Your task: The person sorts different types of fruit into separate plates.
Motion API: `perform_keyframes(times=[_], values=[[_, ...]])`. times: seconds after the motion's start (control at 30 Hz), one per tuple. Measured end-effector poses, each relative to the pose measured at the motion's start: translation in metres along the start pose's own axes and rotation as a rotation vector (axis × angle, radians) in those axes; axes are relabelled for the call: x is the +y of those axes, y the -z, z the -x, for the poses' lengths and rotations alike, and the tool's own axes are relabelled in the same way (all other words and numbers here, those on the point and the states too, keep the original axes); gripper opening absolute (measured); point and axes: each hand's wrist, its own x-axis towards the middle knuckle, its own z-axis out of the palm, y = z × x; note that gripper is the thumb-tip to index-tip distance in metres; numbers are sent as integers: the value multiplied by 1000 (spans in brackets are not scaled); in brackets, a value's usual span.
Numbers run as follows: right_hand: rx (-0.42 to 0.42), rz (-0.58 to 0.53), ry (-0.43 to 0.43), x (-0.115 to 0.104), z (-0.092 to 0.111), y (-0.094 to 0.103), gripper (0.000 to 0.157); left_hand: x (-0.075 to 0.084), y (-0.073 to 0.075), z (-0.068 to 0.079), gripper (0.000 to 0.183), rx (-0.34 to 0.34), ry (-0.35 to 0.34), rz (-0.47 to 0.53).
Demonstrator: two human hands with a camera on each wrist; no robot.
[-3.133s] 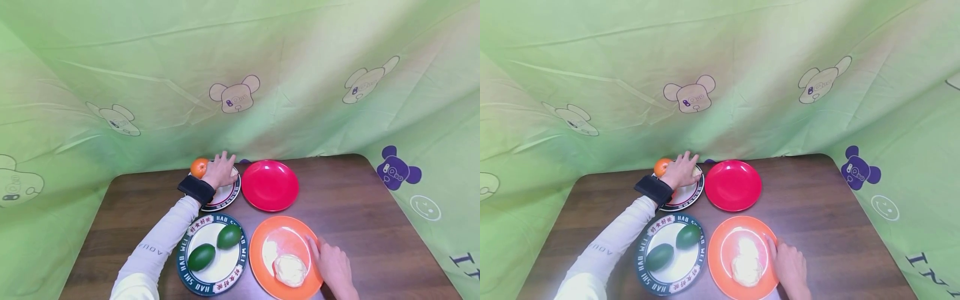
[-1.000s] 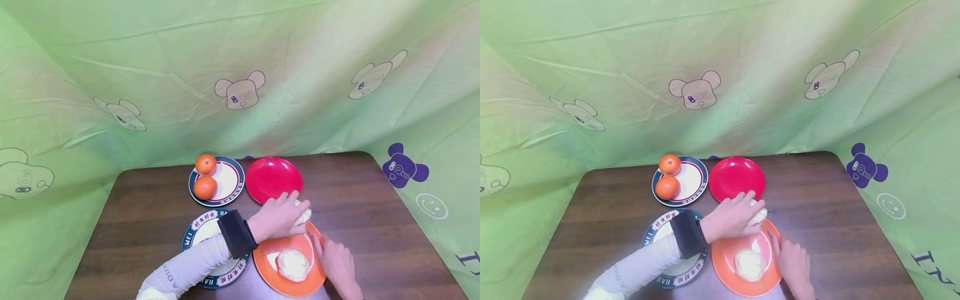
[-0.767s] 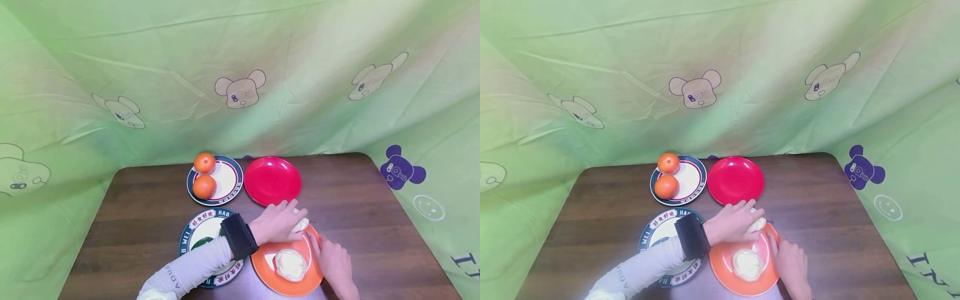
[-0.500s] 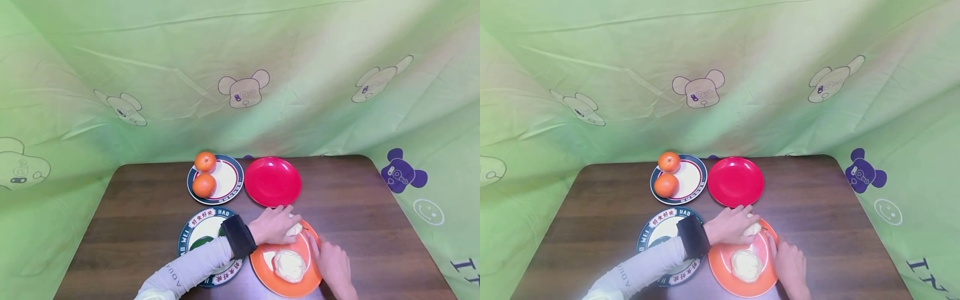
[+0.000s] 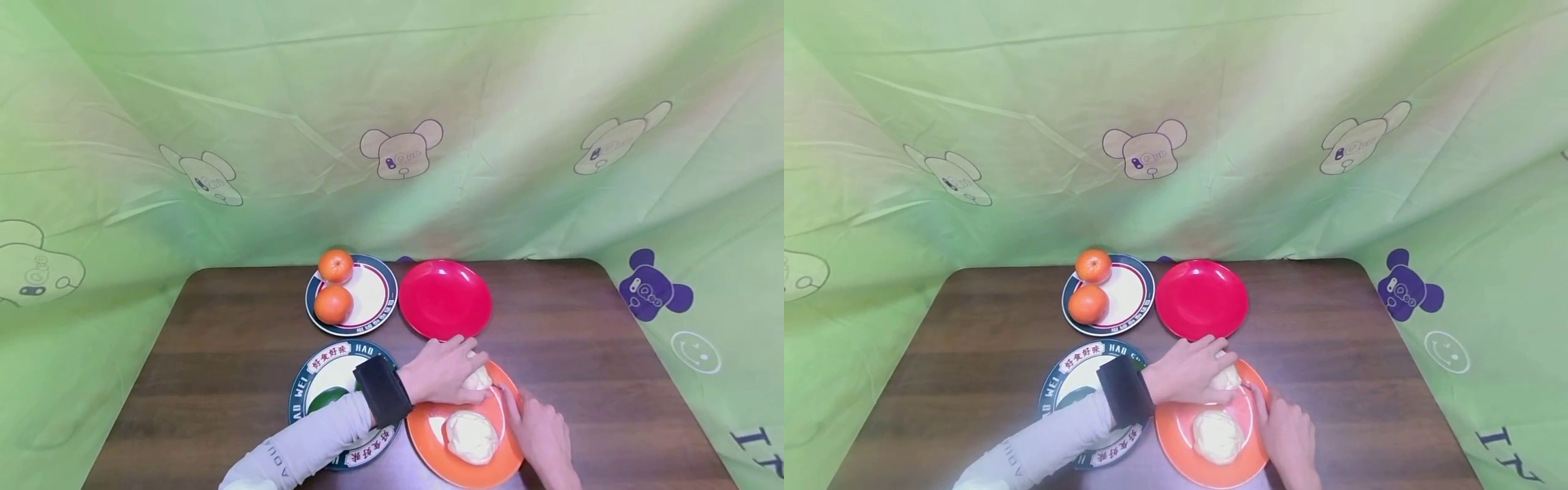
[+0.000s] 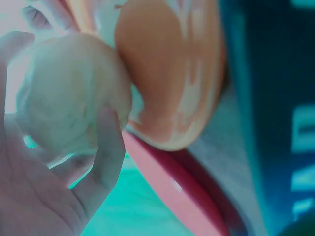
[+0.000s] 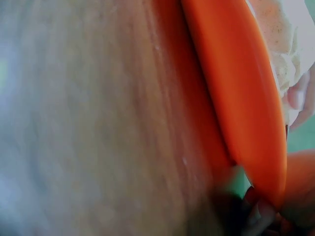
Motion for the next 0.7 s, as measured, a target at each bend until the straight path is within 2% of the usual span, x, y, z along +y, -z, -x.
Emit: perform_keyframes(times=[0.07, 0.13, 0.33, 0.4, 0.47, 0.57, 0.7], values=[[1, -20, 21, 1, 0, 2, 46, -3, 5, 4, 72, 25, 12, 11], [-26, -47, 32, 1, -1, 7, 50, -8, 11, 8, 69, 78, 22, 21], [-115, -77, 22, 0, -20, 36, 81, -31, 29, 35, 50, 343, 78, 3], [-88, -96, 37, -2, -34, 47, 82, -42, 34, 48, 43, 406, 117, 14], [-63, -121, 65, -8, -52, 57, 78, -54, 39, 61, 39, 435, 167, 33], [-41, -153, 126, -21, -85, 67, 75, -72, 47, 78, 34, 445, 254, 48], [-86, -138, 158, -41, -129, 69, 73, -94, 59, 97, 32, 470, 345, 6]])
